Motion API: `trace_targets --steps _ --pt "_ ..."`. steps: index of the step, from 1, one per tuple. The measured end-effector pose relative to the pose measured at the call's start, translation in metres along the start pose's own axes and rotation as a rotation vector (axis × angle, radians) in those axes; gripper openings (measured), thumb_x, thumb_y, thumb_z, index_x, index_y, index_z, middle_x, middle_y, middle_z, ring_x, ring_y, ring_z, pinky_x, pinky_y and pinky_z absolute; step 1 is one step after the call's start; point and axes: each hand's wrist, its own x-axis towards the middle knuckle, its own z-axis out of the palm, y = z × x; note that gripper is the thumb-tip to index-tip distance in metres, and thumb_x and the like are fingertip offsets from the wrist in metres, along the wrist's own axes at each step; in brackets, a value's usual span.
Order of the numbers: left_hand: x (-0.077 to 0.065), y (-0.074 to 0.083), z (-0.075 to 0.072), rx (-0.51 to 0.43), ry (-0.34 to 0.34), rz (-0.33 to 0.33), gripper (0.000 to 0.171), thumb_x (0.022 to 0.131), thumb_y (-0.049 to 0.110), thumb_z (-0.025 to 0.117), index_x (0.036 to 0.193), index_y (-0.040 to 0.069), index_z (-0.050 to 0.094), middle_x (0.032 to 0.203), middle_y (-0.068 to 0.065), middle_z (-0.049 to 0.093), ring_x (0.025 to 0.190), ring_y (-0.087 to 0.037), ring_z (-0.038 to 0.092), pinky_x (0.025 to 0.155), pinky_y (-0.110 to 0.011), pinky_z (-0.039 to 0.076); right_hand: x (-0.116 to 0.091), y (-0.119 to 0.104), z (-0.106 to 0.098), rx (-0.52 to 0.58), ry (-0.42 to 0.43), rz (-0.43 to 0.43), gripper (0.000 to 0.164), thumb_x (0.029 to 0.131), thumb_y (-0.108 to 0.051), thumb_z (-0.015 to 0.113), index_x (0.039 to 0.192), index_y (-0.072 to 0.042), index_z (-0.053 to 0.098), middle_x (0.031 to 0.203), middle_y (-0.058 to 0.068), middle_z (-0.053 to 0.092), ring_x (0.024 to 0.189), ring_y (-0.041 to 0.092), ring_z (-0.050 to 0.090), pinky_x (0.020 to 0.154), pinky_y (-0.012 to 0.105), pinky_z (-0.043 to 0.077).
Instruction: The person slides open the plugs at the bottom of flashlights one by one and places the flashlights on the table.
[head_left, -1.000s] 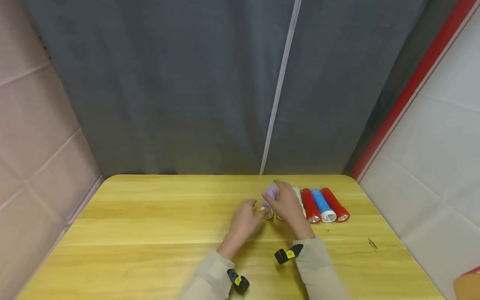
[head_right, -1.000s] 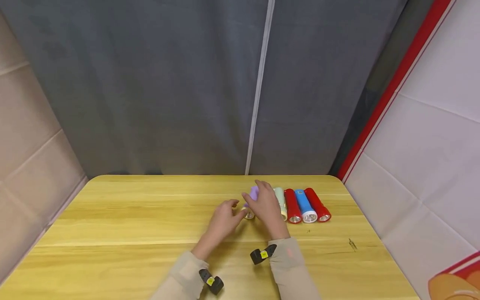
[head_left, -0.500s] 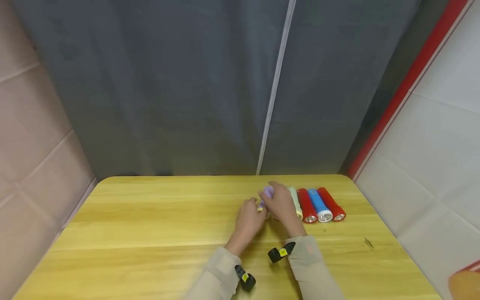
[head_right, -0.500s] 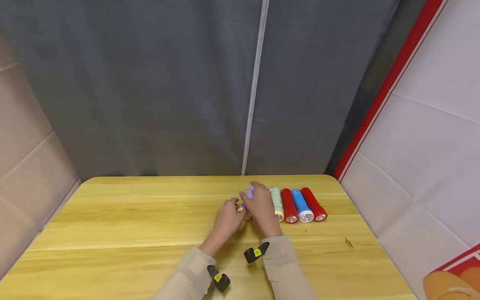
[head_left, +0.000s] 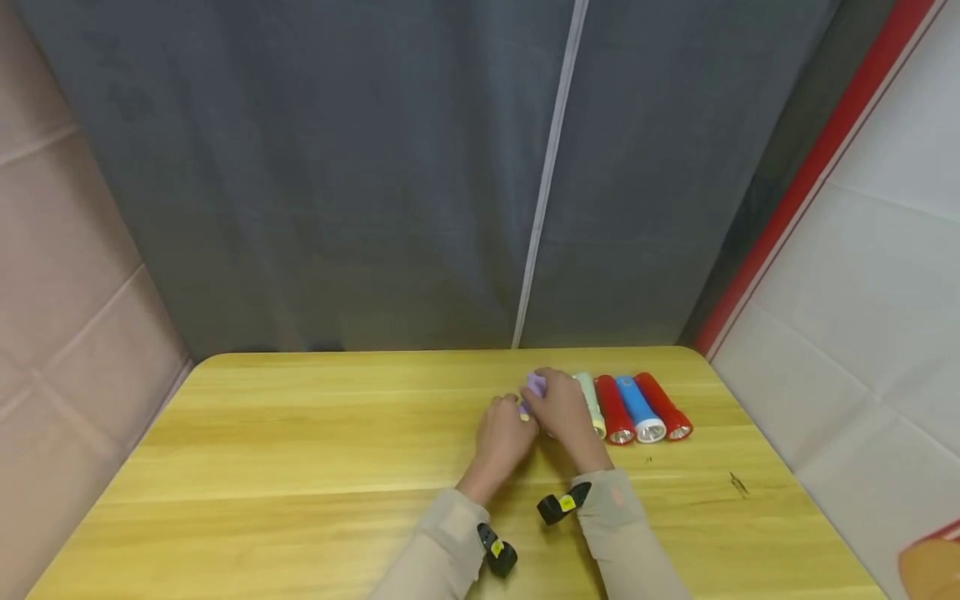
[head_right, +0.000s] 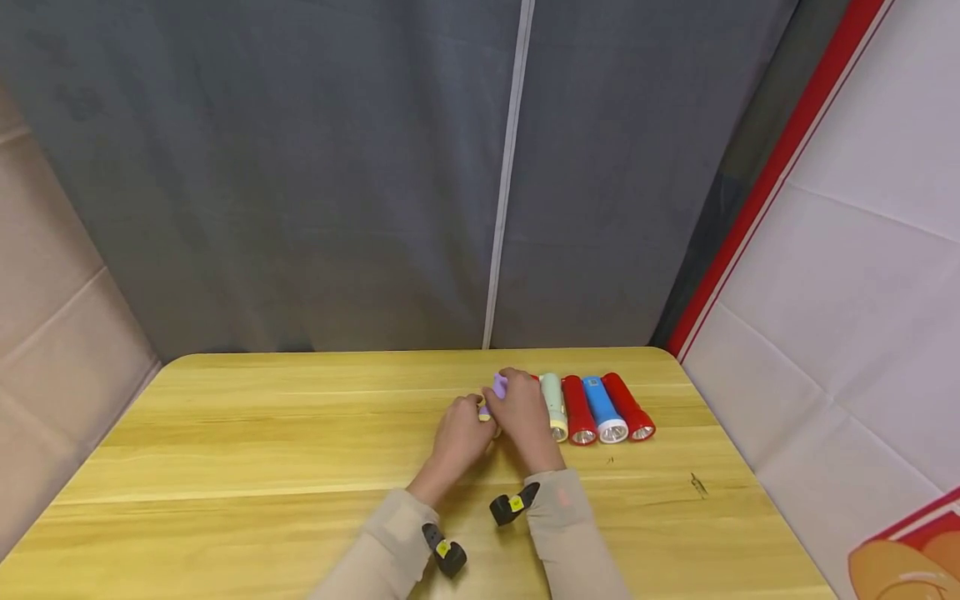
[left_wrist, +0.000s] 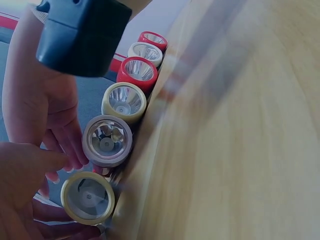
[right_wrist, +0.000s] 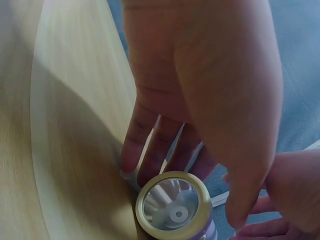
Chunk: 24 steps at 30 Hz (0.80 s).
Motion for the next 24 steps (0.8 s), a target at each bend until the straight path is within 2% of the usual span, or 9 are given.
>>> trace_targets --steps 6,11,18,24 --pt "0.001 0.000 0.002 0.020 0.017 0.011 0.037 0.081 0.019 0.072 0.109 -0.005 0.071 0.102 -0.020 0.071 0.083 -0.030 0.067 0.067 -0.042 0.057 0.001 0.001 0.002 -0.008 -0.012 0.009 0.043 0.091 -0.025 0.074 0.123 0.002 0.067 0.111 0.021 0.073 0.095 0.033 0.068 0.091 0.051 0.058" --pt "0.001 -0.003 0.004 0.007 0.012 -0.002 0.024 0.080 0.016 0.072 0.094 -0.003 0.071 0.090 -0.016 0.069 0.070 -0.023 0.060 0.055 -0.035 0.049 0.000 0.001 0.003 -0.010 -0.021 0.016 0.042 0.090 -0.021 0.076 0.122 0.003 0.068 0.111 0.022 0.073 0.098 0.035 0.069 0.092 0.052 0.058" --pt "0.001 -0.004 0.005 -0.008 0.015 -0.005 0.014 0.079 0.015 0.072 0.079 0.001 0.068 0.079 -0.012 0.065 0.062 -0.020 0.053 0.049 -0.030 0.042 0.001 0.003 0.006 -0.003 -0.025 0.021 0.040 0.089 -0.018 0.076 0.122 0.003 0.068 0.111 0.021 0.073 0.099 0.034 0.069 0.093 0.052 0.057" --pt "0.002 -0.002 0.003 -0.023 0.005 0.003 0.013 0.075 0.011 0.072 0.069 0.006 0.062 0.074 -0.009 0.062 0.059 -0.018 0.049 0.047 -0.028 0.038 0.002 0.007 0.010 -0.004 -0.004 -0.013 0.037 0.088 -0.015 0.076 0.119 0.003 0.070 0.111 0.022 0.074 0.103 0.037 0.069 0.095 0.052 0.056"
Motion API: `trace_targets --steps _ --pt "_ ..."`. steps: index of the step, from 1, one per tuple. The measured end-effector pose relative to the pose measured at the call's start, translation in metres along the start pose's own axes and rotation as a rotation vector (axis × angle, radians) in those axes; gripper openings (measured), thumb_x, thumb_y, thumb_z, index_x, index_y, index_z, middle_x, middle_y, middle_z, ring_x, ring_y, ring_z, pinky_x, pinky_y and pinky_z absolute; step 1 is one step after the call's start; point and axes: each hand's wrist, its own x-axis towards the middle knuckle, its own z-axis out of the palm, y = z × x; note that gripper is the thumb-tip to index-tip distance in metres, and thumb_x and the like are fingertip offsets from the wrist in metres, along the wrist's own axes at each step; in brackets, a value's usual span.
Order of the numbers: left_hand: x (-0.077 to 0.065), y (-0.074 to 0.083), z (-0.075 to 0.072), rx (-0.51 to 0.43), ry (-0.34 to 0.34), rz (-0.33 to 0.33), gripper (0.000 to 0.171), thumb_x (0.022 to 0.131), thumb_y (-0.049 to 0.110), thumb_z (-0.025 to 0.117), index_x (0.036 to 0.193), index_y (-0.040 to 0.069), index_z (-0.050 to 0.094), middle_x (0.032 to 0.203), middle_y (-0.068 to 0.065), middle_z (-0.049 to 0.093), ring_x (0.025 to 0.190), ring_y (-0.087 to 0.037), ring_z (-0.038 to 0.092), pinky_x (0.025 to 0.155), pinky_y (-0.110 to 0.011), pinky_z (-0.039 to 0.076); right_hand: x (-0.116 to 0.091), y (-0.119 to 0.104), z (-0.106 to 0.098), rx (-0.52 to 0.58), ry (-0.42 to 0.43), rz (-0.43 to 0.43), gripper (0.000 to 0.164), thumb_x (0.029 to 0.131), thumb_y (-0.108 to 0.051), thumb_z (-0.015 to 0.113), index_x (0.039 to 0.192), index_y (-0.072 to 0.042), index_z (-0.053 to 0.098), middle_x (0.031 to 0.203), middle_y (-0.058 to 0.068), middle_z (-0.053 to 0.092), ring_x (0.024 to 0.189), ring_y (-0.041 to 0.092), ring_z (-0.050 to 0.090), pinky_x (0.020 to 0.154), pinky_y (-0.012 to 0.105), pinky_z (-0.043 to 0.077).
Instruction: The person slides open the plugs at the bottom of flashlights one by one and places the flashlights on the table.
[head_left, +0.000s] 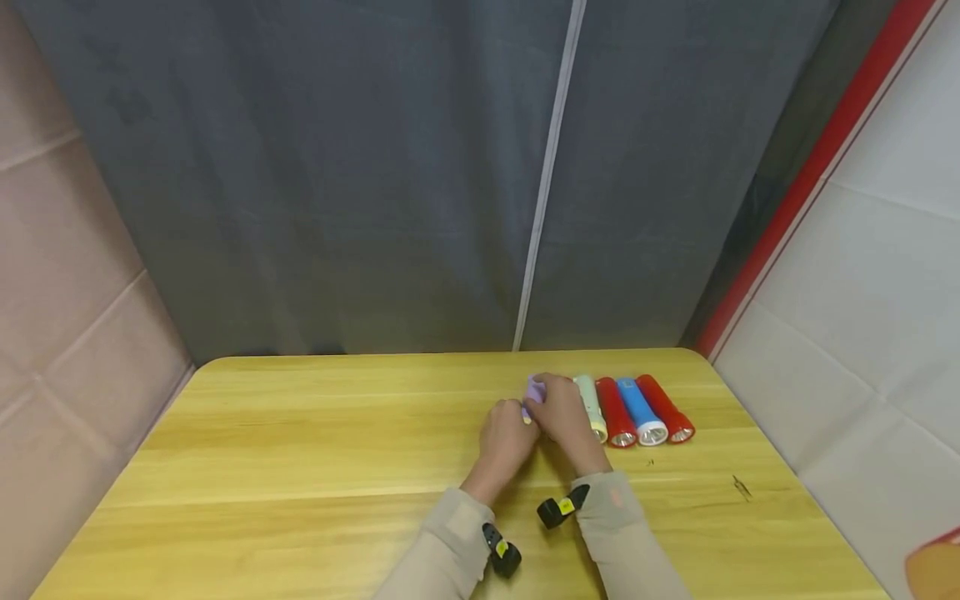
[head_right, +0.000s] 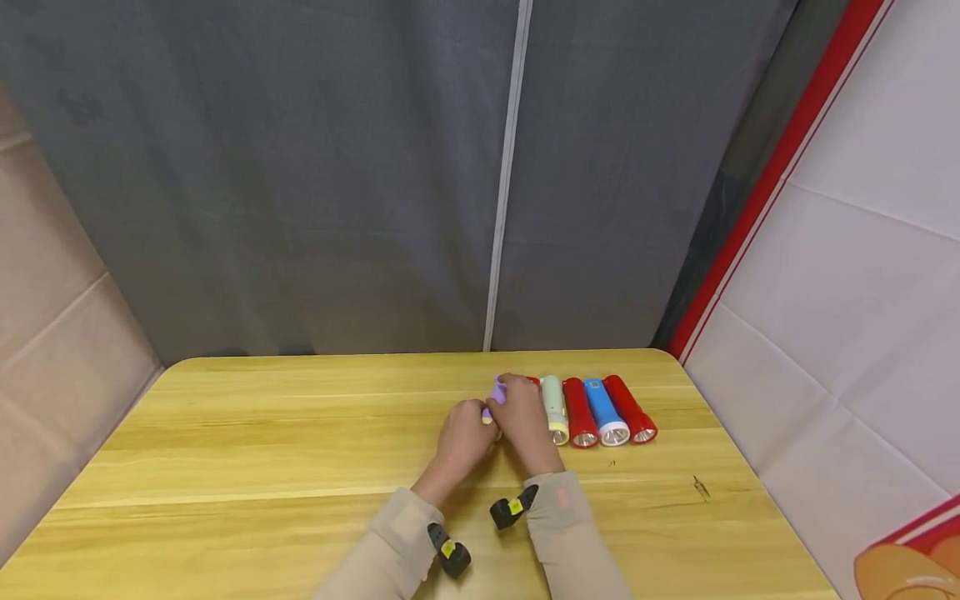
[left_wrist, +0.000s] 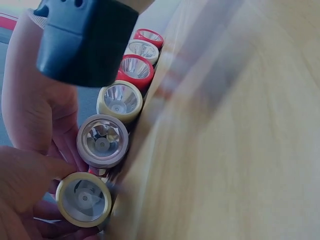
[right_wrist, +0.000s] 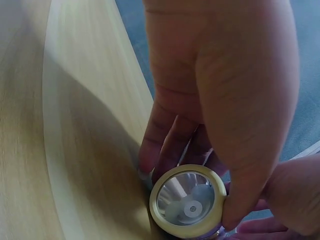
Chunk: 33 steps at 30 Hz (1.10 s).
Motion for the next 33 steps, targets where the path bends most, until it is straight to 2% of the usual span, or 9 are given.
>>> trace_targets --steps 3,10,15,20,25,33 --pt "0.000 0.000 -0.001 0.006 -0.003 0.014 0.016 0.074 0.010 0.073 0.066 0.007 0.059 0.071 -0.008 0.061 0.058 -0.018 0.048 0.047 -0.028 0.037 -0.001 0.000 0.001 -0.007 0.014 -0.014 0.035 0.088 -0.013 0.076 0.118 0.005 0.070 0.108 0.023 0.074 0.099 0.037 0.070 0.092 0.052 0.057" --pt "0.001 0.000 -0.004 0.001 -0.006 0.024 0.019 0.073 0.008 0.074 0.064 0.009 0.057 0.065 -0.005 0.057 0.056 -0.016 0.046 0.046 -0.026 0.036 -0.001 -0.003 0.004 -0.028 0.002 0.014 0.034 0.090 -0.013 0.074 0.120 0.003 0.070 0.110 0.023 0.074 0.098 0.036 0.071 0.091 0.051 0.058" --pt "0.001 -0.001 -0.008 -0.042 0.010 0.034 0.022 0.070 0.007 0.072 0.060 0.011 0.053 0.061 -0.002 0.053 0.054 -0.016 0.045 0.046 -0.026 0.034 0.001 -0.004 0.005 -0.035 0.000 0.028 0.033 0.090 -0.013 0.074 0.119 0.002 0.070 0.110 0.021 0.074 0.098 0.035 0.071 0.091 0.050 0.058" --pt "0.000 -0.001 -0.012 -0.087 0.002 0.032 0.029 0.073 0.008 0.072 0.056 0.014 0.050 0.057 0.002 0.050 0.052 -0.012 0.042 0.044 -0.024 0.033 0.002 -0.006 0.003 -0.030 0.001 0.024 0.032 0.090 -0.013 0.074 0.118 0.003 0.070 0.109 0.022 0.074 0.100 0.037 0.071 0.092 0.051 0.057" --pt "-0.004 -0.002 -0.017 -0.136 0.008 0.024 0.030 0.077 0.011 0.074 0.055 0.010 0.054 0.055 0.003 0.051 0.051 -0.010 0.042 0.044 -0.022 0.033 0.002 -0.006 0.004 0.008 -0.005 0.040 0.034 0.090 -0.017 0.075 0.118 0.001 0.071 0.110 0.020 0.074 0.101 0.036 0.070 0.094 0.051 0.057" --pt "-0.008 -0.001 -0.022 -0.150 0.030 0.023 0.038 0.082 0.017 0.077 0.054 0.012 0.051 0.051 0.006 0.045 0.047 -0.007 0.039 0.043 -0.020 0.031 0.002 -0.003 0.006 0.063 0.038 0.097 0.043 0.093 -0.025 0.071 0.125 0.003 0.066 0.117 0.024 0.072 0.105 0.037 0.070 0.092 0.052 0.058"
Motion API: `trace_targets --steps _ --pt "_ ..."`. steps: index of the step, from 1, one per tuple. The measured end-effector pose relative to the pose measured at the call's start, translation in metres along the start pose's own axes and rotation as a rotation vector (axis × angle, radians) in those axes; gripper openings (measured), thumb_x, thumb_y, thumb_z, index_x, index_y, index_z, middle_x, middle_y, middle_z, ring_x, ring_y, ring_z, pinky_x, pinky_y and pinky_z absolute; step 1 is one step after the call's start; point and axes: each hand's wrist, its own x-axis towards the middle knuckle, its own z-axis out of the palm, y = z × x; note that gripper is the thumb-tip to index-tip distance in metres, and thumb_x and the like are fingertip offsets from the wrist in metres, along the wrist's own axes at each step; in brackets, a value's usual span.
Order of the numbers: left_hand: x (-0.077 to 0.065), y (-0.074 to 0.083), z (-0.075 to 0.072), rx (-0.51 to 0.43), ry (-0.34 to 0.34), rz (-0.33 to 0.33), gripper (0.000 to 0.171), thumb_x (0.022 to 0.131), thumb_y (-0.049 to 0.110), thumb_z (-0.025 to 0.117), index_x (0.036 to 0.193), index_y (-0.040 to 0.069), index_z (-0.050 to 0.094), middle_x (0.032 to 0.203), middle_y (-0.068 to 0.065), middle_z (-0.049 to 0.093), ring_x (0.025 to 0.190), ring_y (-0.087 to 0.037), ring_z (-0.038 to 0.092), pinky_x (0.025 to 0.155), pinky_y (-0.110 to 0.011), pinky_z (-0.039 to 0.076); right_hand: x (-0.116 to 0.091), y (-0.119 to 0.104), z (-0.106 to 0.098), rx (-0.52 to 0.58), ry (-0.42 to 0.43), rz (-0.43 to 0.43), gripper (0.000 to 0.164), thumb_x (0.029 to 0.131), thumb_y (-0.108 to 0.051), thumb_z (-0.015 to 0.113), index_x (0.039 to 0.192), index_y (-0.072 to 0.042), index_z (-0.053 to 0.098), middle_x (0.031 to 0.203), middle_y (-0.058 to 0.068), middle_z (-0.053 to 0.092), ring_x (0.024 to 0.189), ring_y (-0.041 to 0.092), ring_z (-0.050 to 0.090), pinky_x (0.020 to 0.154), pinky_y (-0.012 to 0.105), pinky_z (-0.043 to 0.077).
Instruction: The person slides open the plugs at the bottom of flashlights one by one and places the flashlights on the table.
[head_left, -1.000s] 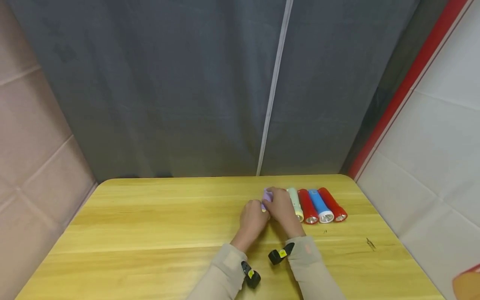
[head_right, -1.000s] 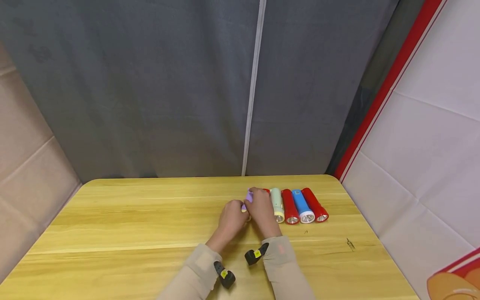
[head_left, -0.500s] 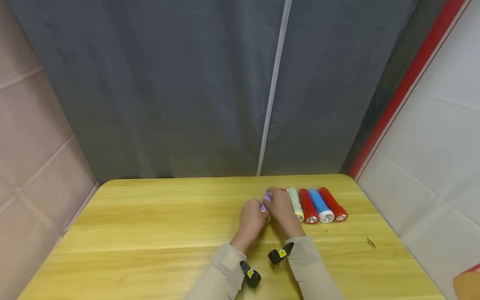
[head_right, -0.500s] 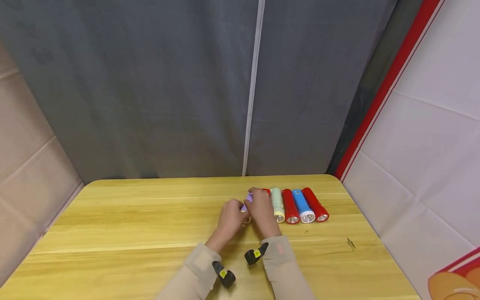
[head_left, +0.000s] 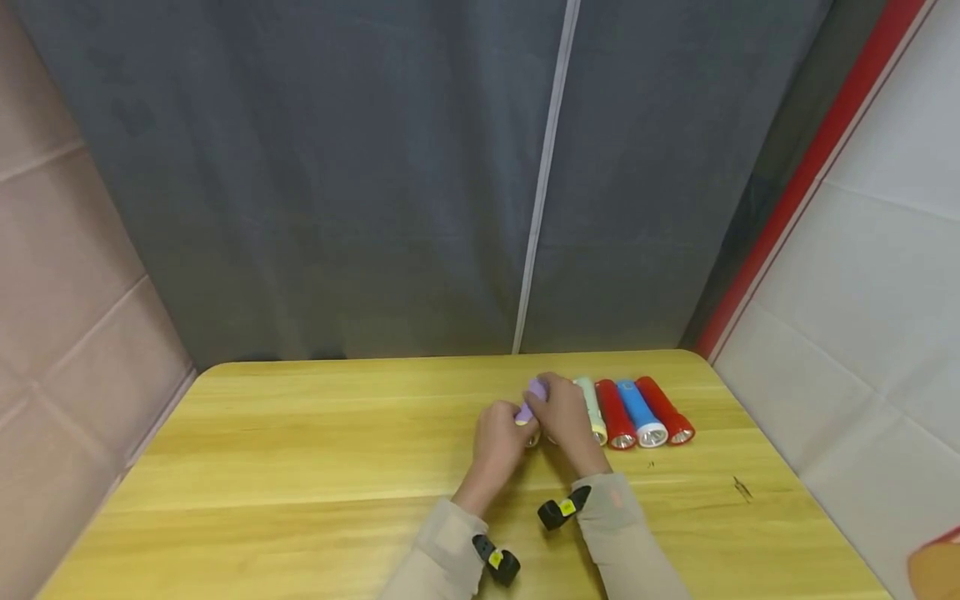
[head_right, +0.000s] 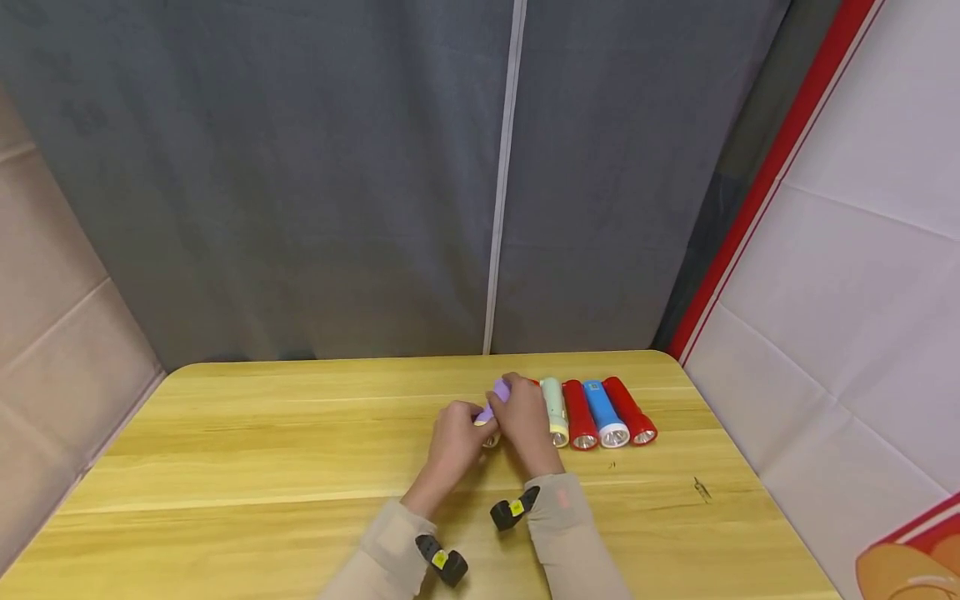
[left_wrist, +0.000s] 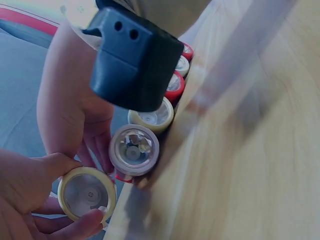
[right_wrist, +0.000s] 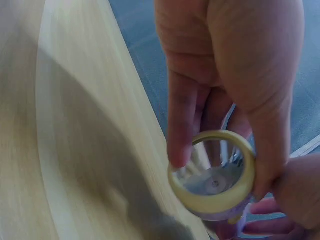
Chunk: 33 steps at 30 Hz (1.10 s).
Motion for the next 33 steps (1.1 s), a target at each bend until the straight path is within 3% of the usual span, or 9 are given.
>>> trace_targets --steps 8,22,33 --pt "-0.002 0.004 -0.005 -0.031 -0.008 0.016 0.024 0.085 0.021 0.078 0.067 0.006 0.071 0.056 0.001 0.060 0.044 -0.007 0.046 0.042 -0.021 0.038 0.001 0.000 -0.005 0.047 0.013 0.029 0.055 0.094 -0.031 0.070 0.134 0.005 0.059 0.123 0.027 0.069 0.108 0.039 0.069 0.095 0.053 0.057" --pt "-0.001 -0.004 -0.008 -0.112 -0.006 0.074 0.020 0.086 0.024 0.079 0.086 0.005 0.079 0.072 -0.005 0.073 0.051 -0.004 0.047 0.047 -0.019 0.041 0.003 0.002 -0.014 0.185 -0.060 0.130 0.063 0.097 -0.035 0.064 0.143 0.006 0.050 0.138 0.030 0.059 0.125 0.043 0.061 0.105 0.055 0.050" --pt "-0.005 -0.008 -0.011 -0.188 -0.060 0.080 0.024 0.087 0.022 0.077 0.100 0.003 0.078 0.087 -0.011 0.077 0.054 -0.005 0.053 0.049 -0.021 0.047 -0.001 -0.002 -0.019 0.342 -0.053 0.185 0.054 0.096 -0.033 0.069 0.140 -0.004 0.057 0.140 0.022 0.061 0.097 0.029 0.069 0.084 0.038 0.062"
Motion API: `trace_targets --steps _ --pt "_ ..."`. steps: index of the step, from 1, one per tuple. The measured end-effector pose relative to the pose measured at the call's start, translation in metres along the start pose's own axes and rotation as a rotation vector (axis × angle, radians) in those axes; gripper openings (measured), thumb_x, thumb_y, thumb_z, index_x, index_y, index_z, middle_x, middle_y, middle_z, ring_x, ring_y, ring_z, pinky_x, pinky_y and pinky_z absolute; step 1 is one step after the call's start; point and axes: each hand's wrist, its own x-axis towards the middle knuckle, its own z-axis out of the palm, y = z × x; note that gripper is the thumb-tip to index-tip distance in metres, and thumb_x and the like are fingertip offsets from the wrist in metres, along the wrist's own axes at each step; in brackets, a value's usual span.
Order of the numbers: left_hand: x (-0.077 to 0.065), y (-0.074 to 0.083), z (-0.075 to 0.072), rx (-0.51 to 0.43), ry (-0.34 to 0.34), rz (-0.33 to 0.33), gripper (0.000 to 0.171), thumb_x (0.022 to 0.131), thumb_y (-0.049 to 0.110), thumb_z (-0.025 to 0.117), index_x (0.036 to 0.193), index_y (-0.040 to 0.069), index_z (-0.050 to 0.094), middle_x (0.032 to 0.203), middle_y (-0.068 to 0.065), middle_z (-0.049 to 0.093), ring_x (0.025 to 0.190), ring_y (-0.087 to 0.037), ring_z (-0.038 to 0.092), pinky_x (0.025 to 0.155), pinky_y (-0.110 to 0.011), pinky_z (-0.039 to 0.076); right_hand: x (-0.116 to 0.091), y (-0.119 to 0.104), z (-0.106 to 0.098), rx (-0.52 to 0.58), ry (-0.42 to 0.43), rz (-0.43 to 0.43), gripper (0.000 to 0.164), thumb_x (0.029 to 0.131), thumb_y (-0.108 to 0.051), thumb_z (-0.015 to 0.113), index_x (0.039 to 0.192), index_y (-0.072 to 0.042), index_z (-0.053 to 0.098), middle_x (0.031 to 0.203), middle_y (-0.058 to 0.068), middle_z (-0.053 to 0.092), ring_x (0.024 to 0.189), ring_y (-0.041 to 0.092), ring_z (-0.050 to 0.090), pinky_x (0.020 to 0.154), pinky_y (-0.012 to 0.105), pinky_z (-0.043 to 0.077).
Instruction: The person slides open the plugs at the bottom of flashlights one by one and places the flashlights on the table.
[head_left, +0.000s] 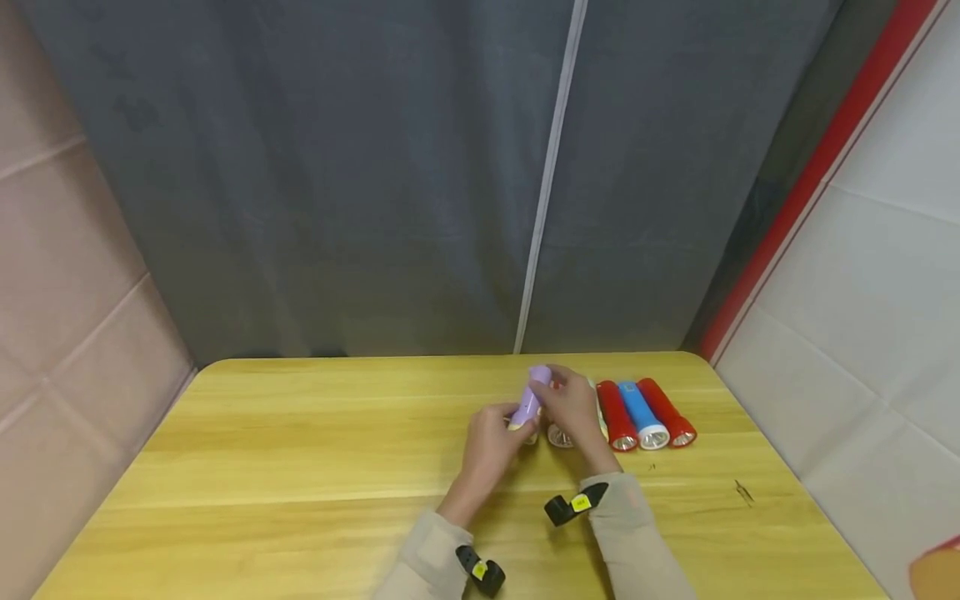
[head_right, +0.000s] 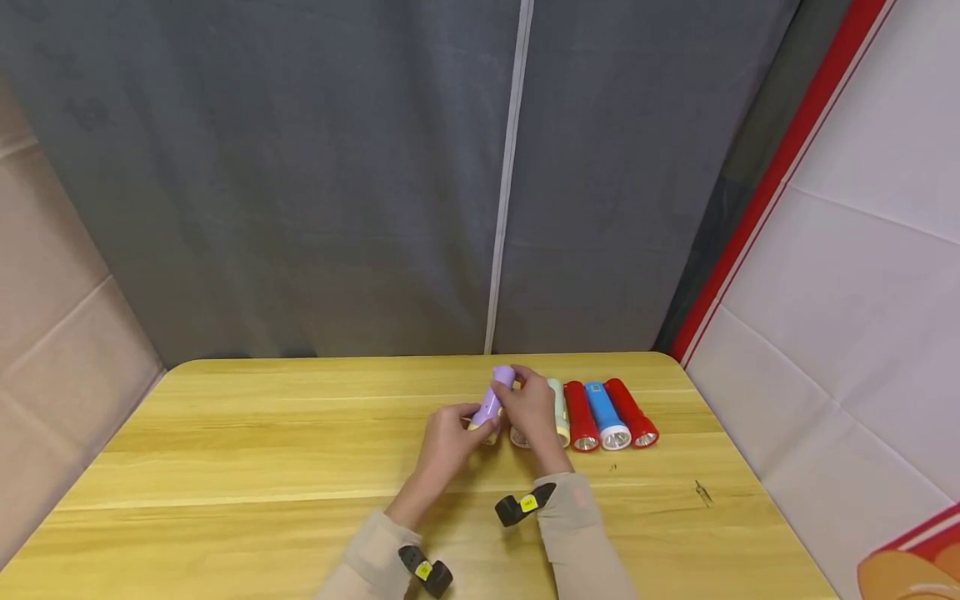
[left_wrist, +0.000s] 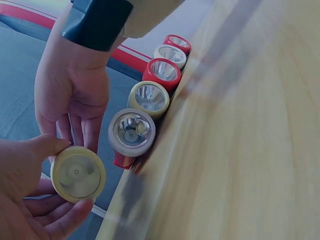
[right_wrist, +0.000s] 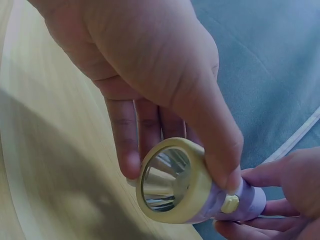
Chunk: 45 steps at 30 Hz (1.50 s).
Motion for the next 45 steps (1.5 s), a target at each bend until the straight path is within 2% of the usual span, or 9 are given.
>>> trace_targets --steps 4,9,13,19,21,26,29,37,45 --pt "-0.003 -0.002 -0.003 -0.032 -0.033 -0.006 0.028 0.089 0.023 0.076 0.107 0.001 0.076 0.091 -0.012 0.077 0.058 -0.006 0.055 0.051 -0.021 0.049 -0.002 -0.004 0.001 0.020 0.007 0.002 0.054 0.093 -0.031 0.072 0.139 -0.005 0.058 0.138 0.021 0.062 0.100 0.031 0.071 0.084 0.040 0.062" --pt "-0.007 -0.007 -0.006 -0.058 -0.062 -0.030 0.033 0.089 0.019 0.075 0.114 -0.002 0.072 0.099 -0.016 0.076 0.067 -0.008 0.062 0.057 -0.021 0.054 -0.006 -0.008 0.007 0.053 0.023 -0.018 0.053 0.090 -0.023 0.074 0.137 -0.005 0.059 0.136 0.023 0.063 0.114 0.037 0.069 0.092 0.046 0.060" --pt "-0.007 -0.010 -0.009 -0.046 -0.054 -0.033 0.036 0.087 0.017 0.075 0.117 -0.003 0.070 0.102 -0.019 0.075 0.077 -0.013 0.066 0.063 -0.022 0.057 -0.011 -0.013 0.013 0.056 0.052 -0.082 0.050 0.088 -0.016 0.076 0.134 -0.002 0.061 0.129 0.026 0.067 0.113 0.039 0.070 0.089 0.046 0.061" --pt "-0.008 -0.011 -0.012 -0.029 -0.042 -0.036 0.041 0.085 0.015 0.075 0.120 -0.007 0.068 0.107 -0.023 0.074 0.090 -0.024 0.071 0.075 -0.034 0.062 -0.019 -0.020 0.016 0.044 0.076 -0.157 0.050 0.087 -0.013 0.076 0.133 -0.001 0.061 0.130 0.026 0.066 0.111 0.040 0.070 0.086 0.046 0.061" --pt "-0.008 -0.011 -0.012 -0.024 -0.037 -0.036 0.042 0.085 0.015 0.075 0.120 -0.007 0.068 0.107 -0.023 0.074 0.091 -0.025 0.071 0.076 -0.035 0.062 -0.020 -0.021 0.016 0.037 0.082 -0.174 0.050 0.087 -0.013 0.076 0.133 -0.002 0.061 0.130 0.025 0.067 0.111 0.040 0.071 0.086 0.047 0.061" --pt "-0.008 -0.010 -0.017 -0.063 -0.037 -0.036 0.039 0.090 0.017 0.072 0.121 -0.007 0.067 0.104 -0.023 0.074 0.084 -0.022 0.071 0.066 -0.027 0.059 -0.024 -0.026 0.017 0.057 0.100 -0.225 0.049 0.084 -0.014 0.079 0.130 -0.004 0.063 0.127 0.022 0.069 0.110 0.038 0.071 0.087 0.049 0.061" --pt "-0.008 -0.010 -0.021 -0.076 -0.028 -0.025 0.038 0.092 0.017 0.071 0.121 -0.007 0.067 0.103 -0.022 0.074 0.083 -0.022 0.071 0.064 -0.024 0.058 -0.026 -0.029 0.018 0.082 0.101 -0.262 0.046 0.084 -0.012 0.079 0.127 -0.005 0.065 0.124 0.021 0.071 0.109 0.038 0.072 0.087 0.048 0.061" --pt "-0.009 -0.010 -0.032 -0.092 -0.025 -0.005 0.041 0.091 0.019 0.073 0.122 -0.006 0.066 0.110 -0.023 0.073 0.094 -0.031 0.073 0.077 -0.033 0.062 -0.030 -0.035 0.019 0.128 0.079 -0.337 0.044 0.083 -0.010 0.082 0.124 -0.005 0.066 0.123 0.020 0.071 0.111 0.038 0.071 0.085 0.045 0.061" --pt "-0.009 -0.003 -0.042 -0.079 -0.005 0.009 0.039 0.093 0.021 0.073 0.124 -0.001 0.067 0.117 -0.020 0.072 0.104 -0.032 0.071 0.086 -0.038 0.062 -0.035 -0.041 0.018 0.155 0.066 -0.400 0.044 0.084 -0.011 0.082 0.124 -0.006 0.065 0.127 0.016 0.070 0.115 0.035 0.070 0.086 0.043 0.060"
